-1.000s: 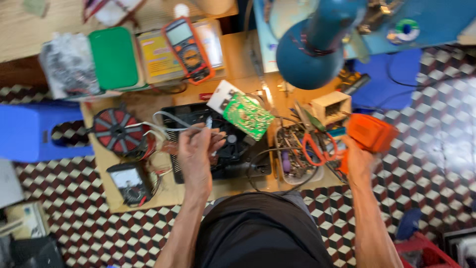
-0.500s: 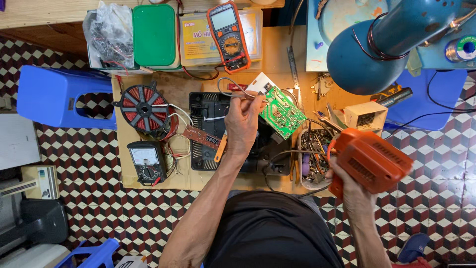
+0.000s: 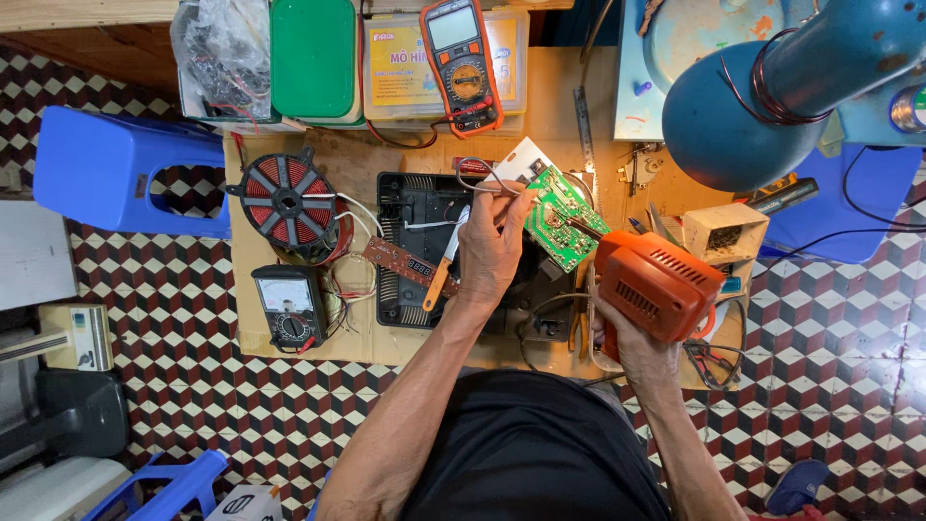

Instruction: The person works on a green circuit board, using pliers to trim wires and a heat gun to apply heat to components. They also use a power drill to remove a component from the board and handle a metal heatsink and wires during the process.

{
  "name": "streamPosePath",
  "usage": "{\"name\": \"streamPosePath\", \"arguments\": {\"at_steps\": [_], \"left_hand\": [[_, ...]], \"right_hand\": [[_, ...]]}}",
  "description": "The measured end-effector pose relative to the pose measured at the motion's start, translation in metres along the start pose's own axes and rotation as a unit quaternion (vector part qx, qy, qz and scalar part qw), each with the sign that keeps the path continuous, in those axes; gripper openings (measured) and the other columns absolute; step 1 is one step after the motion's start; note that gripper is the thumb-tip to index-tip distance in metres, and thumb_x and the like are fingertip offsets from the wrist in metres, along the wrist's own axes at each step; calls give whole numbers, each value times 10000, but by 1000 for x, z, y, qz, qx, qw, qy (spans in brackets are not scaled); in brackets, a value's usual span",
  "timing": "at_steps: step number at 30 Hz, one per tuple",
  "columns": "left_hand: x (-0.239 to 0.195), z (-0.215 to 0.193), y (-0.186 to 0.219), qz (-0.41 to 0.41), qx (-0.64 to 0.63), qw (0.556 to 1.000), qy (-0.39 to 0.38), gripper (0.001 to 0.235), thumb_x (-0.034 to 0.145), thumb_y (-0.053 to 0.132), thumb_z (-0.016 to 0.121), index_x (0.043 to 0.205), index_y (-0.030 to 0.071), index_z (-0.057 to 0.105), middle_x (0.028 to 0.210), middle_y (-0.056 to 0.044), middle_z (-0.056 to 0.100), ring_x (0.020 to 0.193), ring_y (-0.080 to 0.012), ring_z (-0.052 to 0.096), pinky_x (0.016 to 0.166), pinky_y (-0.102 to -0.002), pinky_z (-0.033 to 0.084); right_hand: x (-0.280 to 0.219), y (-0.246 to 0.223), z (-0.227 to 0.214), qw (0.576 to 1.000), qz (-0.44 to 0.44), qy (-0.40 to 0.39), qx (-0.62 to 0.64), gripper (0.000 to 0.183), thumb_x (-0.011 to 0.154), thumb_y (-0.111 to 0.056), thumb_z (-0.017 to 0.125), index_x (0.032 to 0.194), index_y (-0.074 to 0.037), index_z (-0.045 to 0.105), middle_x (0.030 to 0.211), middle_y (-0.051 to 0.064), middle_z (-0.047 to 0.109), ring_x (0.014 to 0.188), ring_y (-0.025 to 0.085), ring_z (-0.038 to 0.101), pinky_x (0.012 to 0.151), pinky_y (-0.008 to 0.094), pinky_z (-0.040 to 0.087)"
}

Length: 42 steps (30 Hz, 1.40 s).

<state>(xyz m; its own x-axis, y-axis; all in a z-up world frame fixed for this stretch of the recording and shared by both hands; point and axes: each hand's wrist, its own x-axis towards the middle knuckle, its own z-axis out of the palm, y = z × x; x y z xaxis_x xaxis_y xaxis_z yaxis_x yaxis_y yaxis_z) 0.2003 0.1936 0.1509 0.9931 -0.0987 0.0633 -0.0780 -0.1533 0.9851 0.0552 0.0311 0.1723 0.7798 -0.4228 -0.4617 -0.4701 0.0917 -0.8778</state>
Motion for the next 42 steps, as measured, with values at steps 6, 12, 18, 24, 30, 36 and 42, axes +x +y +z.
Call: {"name": "streamPosePath", "arguments": {"at_steps": [6,12,18,24,30,36,42], "left_hand": [[-1,-3,-1,13,15,1000,-24,140,1062,115,604,1166,50,536,1035,-123,771,989,-197,782,782,-298,641],[-1,-3,-1,10,42,999,-33,144,1051,125,617,1163,69,546,1005,-114,772,945,-198,789,730,-301,632],[0,-3,0,10,54,998,-39,138,1054,132,616,1158,76,546,981,-102,775,915,-187,786,708,-297,627],[0,-3,3,22,53,998,-38,140,1056,124,617,1160,72,539,972,-99,773,905,-175,782,697,-294,614],[0,-3,5,23,58,997,-40,135,1050,120,625,1150,69,549,943,-92,773,850,-157,772,659,-291,601],[0,-4,4,36,61,996,-46,123,1052,114,621,1146,73,554,957,-82,773,860,-148,769,661,-280,607],[1,-5,2,38,62,996,-46,129,1049,107,630,1146,75,552,951,-79,774,856,-146,769,664,-275,608]], "right_hand": [[1,-5,5,1000,-1,-11,-23,169,916,-141,736,1037,-26,713,715,41,685,588,105,646,544,258,558],[4,-6,9,1000,-14,-11,-19,178,917,-156,744,1045,-36,711,735,24,681,613,89,647,572,247,556],[7,-4,10,999,17,1,-30,203,906,-165,754,1060,-42,704,739,28,678,607,94,641,564,253,547],[6,-3,8,1000,8,-6,-21,210,907,-177,754,1062,-43,708,744,25,678,621,89,643,575,246,542],[6,-3,8,999,14,-4,-40,207,900,-176,756,1056,-47,713,742,23,684,621,90,648,568,247,541],[5,-4,8,1000,6,-6,-29,221,901,-170,754,1077,-46,705,751,23,684,619,91,647,568,249,547],[5,-1,8,1000,-14,-14,-15,218,907,-149,750,1087,-38,701,766,27,687,629,98,651,575,253,561]]}}
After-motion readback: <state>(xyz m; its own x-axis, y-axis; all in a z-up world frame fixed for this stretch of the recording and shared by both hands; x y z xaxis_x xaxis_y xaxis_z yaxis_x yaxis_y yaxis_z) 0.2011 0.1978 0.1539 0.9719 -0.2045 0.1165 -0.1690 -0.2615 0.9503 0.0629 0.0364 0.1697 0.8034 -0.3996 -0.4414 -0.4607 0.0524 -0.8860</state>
